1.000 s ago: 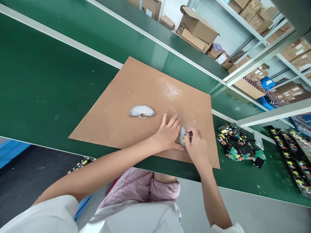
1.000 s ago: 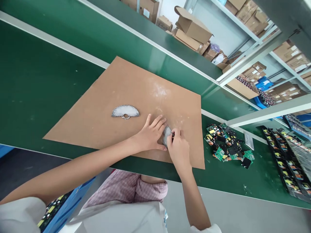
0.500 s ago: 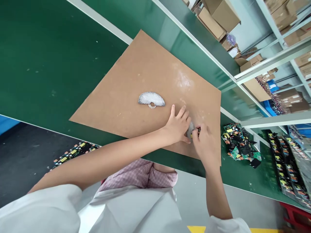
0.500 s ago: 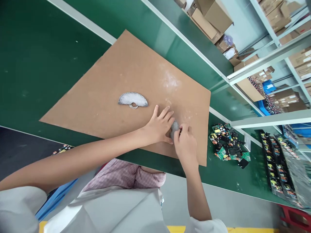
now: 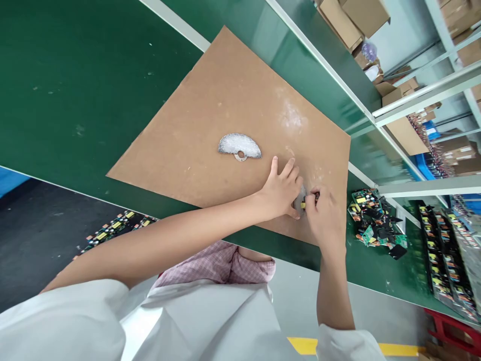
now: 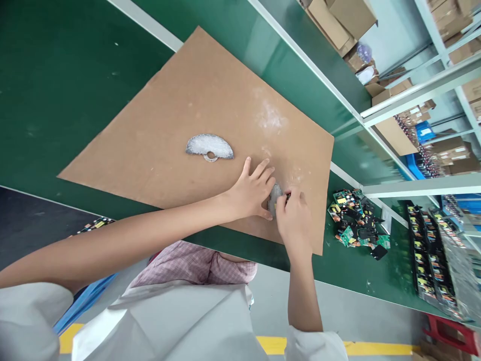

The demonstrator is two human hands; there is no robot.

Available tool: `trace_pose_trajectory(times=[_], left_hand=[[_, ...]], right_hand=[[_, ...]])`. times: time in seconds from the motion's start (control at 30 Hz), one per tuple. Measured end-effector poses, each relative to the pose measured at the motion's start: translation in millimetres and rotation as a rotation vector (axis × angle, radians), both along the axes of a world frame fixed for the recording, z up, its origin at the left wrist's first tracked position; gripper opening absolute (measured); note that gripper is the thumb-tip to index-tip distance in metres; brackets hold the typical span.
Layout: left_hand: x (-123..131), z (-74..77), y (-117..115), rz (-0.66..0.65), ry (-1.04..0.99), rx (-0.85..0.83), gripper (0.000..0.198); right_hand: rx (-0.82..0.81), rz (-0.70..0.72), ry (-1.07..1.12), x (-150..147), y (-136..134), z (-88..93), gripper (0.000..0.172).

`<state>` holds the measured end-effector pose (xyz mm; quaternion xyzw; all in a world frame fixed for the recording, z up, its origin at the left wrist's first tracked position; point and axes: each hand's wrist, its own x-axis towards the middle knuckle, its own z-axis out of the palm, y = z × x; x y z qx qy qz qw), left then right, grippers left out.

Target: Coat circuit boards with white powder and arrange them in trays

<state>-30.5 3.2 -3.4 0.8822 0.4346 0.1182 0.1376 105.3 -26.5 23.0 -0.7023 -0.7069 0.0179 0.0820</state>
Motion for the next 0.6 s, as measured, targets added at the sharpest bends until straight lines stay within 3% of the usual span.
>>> trace_pose_trajectory(times=[0.13,0.37,0.6], left_hand=[[0,-0.5,1,-0.004,-0.01,0.007,0.082],[1,0.2,1,0.001,0.002,0.005,0.084],[0,-0.5,2,-0.005,-0.036,0.003,0.081]], right_hand=[[0.074,-0.019,0.009,-1,18,-1.8,0.012],[-0.017,-0.036,-0.008,1,-3,2.4,0.012],[0.056,-0.037,-0.013,-3,18,1.0,0.013]])
